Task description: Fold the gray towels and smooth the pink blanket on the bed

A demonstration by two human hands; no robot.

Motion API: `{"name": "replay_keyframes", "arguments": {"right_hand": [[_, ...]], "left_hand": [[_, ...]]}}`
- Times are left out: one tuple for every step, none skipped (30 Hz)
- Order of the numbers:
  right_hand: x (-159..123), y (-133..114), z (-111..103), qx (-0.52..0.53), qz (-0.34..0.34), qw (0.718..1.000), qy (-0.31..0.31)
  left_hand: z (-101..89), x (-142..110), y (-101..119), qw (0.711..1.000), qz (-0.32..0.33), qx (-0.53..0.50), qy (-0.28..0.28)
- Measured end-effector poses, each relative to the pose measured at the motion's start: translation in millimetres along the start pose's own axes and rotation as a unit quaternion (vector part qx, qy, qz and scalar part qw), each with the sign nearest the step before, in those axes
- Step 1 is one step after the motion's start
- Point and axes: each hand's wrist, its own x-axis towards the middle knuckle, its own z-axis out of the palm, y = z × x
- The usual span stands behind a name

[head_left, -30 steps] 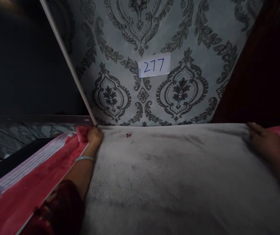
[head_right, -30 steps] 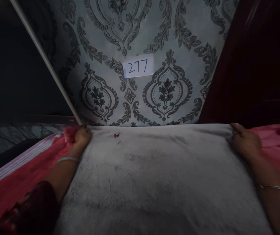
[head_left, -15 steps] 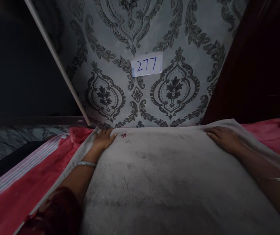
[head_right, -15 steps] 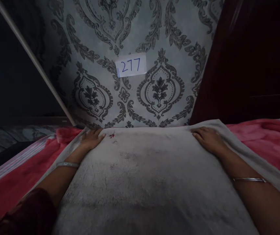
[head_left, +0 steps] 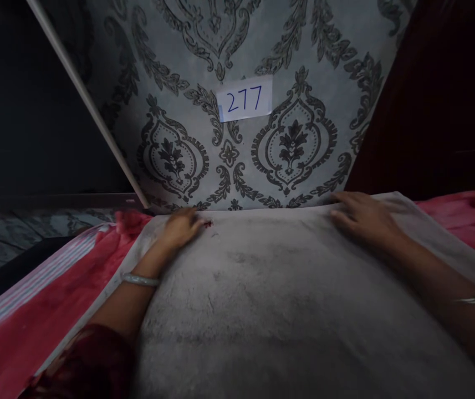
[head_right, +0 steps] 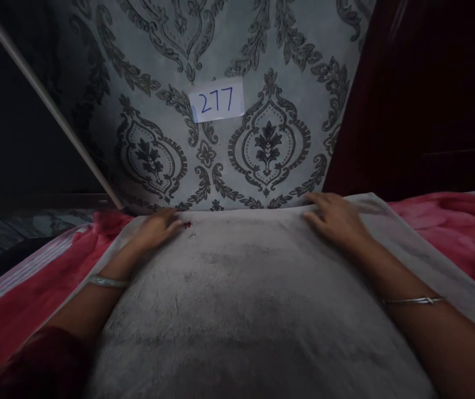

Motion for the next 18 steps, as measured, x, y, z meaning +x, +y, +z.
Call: {"name": "replay_keyframes", "arguments": {"right_hand": [[1.5, -15.0, 5.5, 0.027, -0.067, 0.997, -0.025], [1.4, -28.2, 12.2, 0.045, -0.118, 0.990, -0.063], [0.1, -38.2, 19.4, 0.055, -0.151, 0.982, -0.105], [-2.1, -44.3, 26.3, 0.057, -0.166, 0.974, -0.144], [-4.7, -46.0, 32.4, 0.054, -0.168, 0.969, -0.174], [-7.1, -43.6, 37.2, 0.047, -0.158, 0.968, -0.190], [-9.0, -37.7, 40.5, 0.036, -0.140, 0.970, -0.195], [-10.4, -29.5, 42.3, 0.025, -0.117, 0.974, -0.192], [-11.2, -19.9, 42.8, 0.014, -0.092, 0.979, -0.183], [-11.6, -10.0, 42.2, 0.007, -0.069, 0.983, -0.172], [-11.9, -0.7, 40.7, 0.004, -0.051, 0.985, -0.164], [-12.2, 7.8, 38.8, 0.005, -0.037, 0.987, -0.159], [-12.6, 15.3, 36.6, 0.009, -0.027, 0.987, -0.157], [-13.2, 22.0, 34.3, 0.014, -0.017, 0.988, -0.156], [-13.8, 28.5, 32.2, 0.016, -0.006, 0.988, -0.156], [-14.5, 35.0, 30.6, 0.017, 0.005, 0.987, -0.157], [-15.1, 42.0, 29.7, 0.015, 0.017, 0.987, -0.156], [-15.6, 49.6, 29.5, 0.012, 0.030, 0.988, -0.154]], "left_hand": [[-0.2, -1.6, 17.1, 0.995, 0.082, -0.037, -0.035], [1.3, -4.1, 33.9, 0.984, 0.153, -0.061, -0.068], [4.5, -7.1, 49.0, 0.971, 0.206, -0.076, -0.100], [8.9, -10.2, 61.3, 0.959, 0.238, -0.088, -0.130], [13.9, -13.0, 69.9, 0.951, 0.254, -0.095, -0.151], [18.8, -15.0, 74.5, 0.947, 0.259, -0.099, -0.162], [23.2, -15.9, 75.3, 0.948, 0.255, -0.099, -0.163], [26.7, -15.7, 72.5, 0.952, 0.244, -0.094, -0.157], [29.3, -14.4, 67.1, 0.959, 0.228, -0.086, -0.148], [30.9, -12.3, 59.7, 0.966, 0.204, -0.075, -0.140], [31.7, -9.7, 51.1, 0.973, 0.176, -0.063, -0.138], [32.0, -7.0, 41.9, 0.978, 0.145, -0.051, -0.140], [32.0, -4.4, 32.7, 0.983, 0.111, -0.040, -0.143], [32.0, -2.2, 23.7, 0.986, 0.077, -0.030, -0.143], [31.9, -0.5, 14.9, 0.989, 0.043, -0.020, -0.140], [31.9, 0.6, 6.4, 0.991, 0.012, -0.011, -0.134], [32.0, 1.2, -2.0, 0.992, -0.020, -0.004, -0.126], [32.0, 1.4, -10.3, 0.991, -0.052, 0.002, -0.120]]}}
